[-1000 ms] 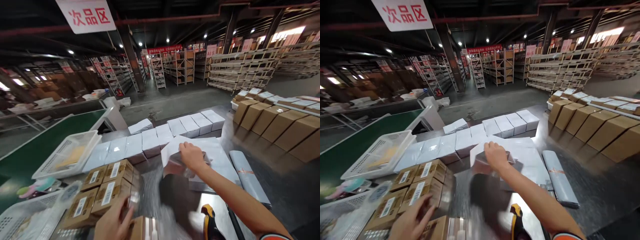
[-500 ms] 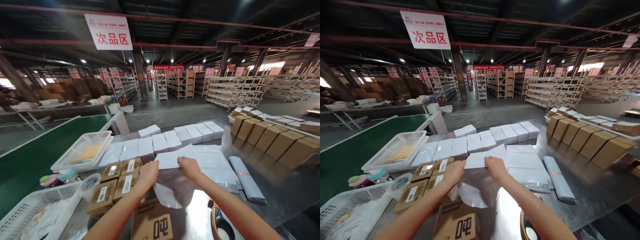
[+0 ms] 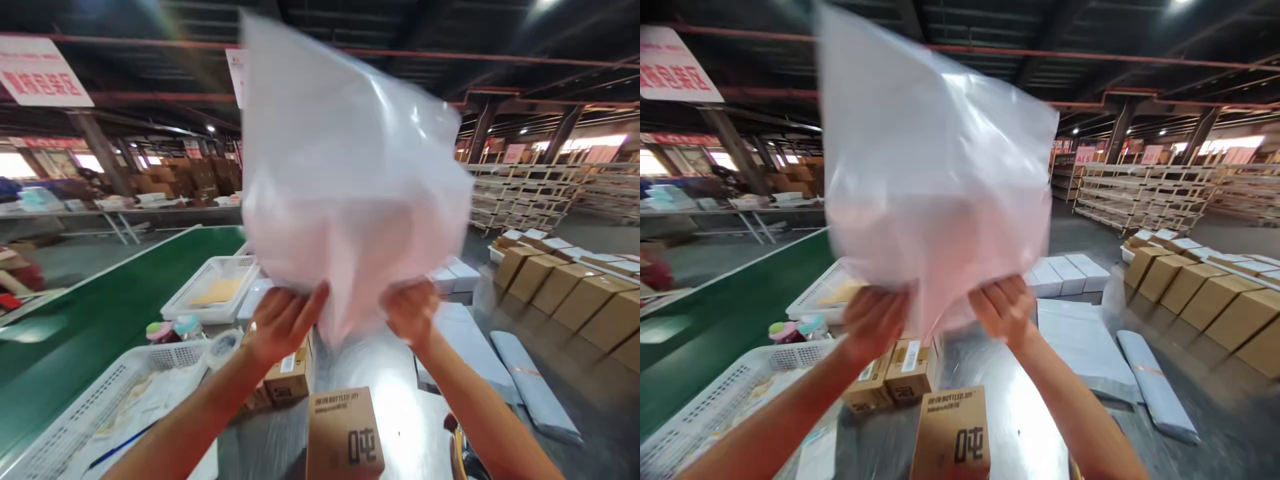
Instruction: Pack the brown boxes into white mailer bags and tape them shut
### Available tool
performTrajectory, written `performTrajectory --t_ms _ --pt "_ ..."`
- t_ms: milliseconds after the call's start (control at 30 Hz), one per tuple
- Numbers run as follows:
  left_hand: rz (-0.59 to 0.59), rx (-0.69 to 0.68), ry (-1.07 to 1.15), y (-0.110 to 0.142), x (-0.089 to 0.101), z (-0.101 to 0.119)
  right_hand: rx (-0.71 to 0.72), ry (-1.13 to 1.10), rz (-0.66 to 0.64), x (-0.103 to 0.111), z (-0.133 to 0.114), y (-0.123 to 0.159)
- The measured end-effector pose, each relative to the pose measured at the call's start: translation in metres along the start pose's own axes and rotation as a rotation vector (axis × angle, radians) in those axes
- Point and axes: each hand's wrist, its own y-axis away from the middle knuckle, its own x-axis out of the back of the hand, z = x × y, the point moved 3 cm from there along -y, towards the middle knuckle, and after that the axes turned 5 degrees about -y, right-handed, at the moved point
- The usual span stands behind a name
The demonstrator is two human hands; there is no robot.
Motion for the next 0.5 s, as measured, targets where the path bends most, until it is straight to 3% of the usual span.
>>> performTrajectory --t_ms 100,167,233,300,400,500 --pt "-0.094 -0.41 -0.076 0.069 -0.024 -0.007 -0.057 0.085 -0.304 -0.066 -0.01 0.07" --pt "-0.104 -0.524 -0.115 0.111 -0.039 -0.011 -0.088 0.109 -0.433 -0.097 -0.013 0.112" --pt "-0.089 -0.561 -0.137 0.145 -0.048 -0.013 -0.118 0.106 -0.506 -0.114 -0.011 0.144" --pt "-0.073 -0.577 -0.141 0.173 -0.049 -0.012 -0.142 0.091 -0.552 -0.119 -0.006 0.166" --pt "-0.049 -0.57 -0.117 0.199 -0.035 -0.005 -0.143 0.07 -0.561 -0.11 -0.001 0.186" --pt "-0.016 -0.564 -0.074 0.214 -0.012 0.005 0.031 0.052 -0.356 -0.085 -0.013 0.197"
